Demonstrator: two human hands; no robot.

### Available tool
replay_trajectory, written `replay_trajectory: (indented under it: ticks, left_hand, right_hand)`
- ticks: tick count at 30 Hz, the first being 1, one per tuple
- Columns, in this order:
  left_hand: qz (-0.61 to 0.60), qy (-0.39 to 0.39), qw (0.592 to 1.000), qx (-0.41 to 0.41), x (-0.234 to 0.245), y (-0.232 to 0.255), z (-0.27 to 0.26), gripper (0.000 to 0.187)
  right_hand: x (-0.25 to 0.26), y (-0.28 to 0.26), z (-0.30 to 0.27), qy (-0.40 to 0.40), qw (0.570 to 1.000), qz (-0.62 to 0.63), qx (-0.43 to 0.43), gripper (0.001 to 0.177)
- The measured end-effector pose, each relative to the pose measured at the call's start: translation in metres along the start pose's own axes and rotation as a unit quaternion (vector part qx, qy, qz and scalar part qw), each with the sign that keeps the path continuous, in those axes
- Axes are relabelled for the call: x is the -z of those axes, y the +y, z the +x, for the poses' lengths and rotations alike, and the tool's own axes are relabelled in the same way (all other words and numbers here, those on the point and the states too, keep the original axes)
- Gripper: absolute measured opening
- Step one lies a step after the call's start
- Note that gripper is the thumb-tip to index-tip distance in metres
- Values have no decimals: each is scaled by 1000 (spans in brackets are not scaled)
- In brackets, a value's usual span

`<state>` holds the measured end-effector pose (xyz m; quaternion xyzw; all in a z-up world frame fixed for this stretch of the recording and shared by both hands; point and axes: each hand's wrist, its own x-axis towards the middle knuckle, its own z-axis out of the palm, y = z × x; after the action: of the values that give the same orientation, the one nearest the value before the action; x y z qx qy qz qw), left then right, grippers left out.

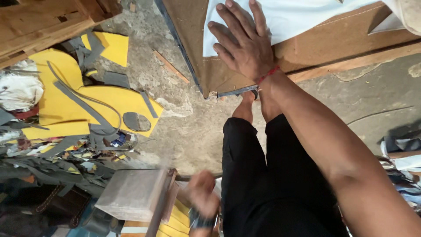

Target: The person attaches fabric and a leather-like trim to a wooden furniture frame using a hammer and shears, trimming away excess material and securing edges.

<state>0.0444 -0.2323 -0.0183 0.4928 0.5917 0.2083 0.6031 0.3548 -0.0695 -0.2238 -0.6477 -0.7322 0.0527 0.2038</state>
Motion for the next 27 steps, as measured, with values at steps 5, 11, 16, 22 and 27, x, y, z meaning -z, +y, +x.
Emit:
replay_trajectory:
  ticks: [5, 11, 16, 22, 27]
  left_hand:
    - [274, 91, 918, 273, -2, 27, -21, 47]
    - [78, 40, 994, -68, -8, 16, -21, 43]
    - [166, 100, 957, 217, -4, 2, 6, 42]
    - [106, 61, 990, -64, 1, 9, -7, 47]
    - [245, 37, 947, 203, 8, 17, 2, 50]
  right_hand:
    - [-3, 5, 7, -17, 1000, -2, -5, 44]
    - [-1, 2, 2, 8, 1000, 9, 12, 42]
    - [-5, 11, 10, 5, 999, 31, -7, 38]
    - [-4, 4, 3, 6, 1000, -4, 4, 40]
    - [-3, -13, -3, -1, 999, 33, -25, 34]
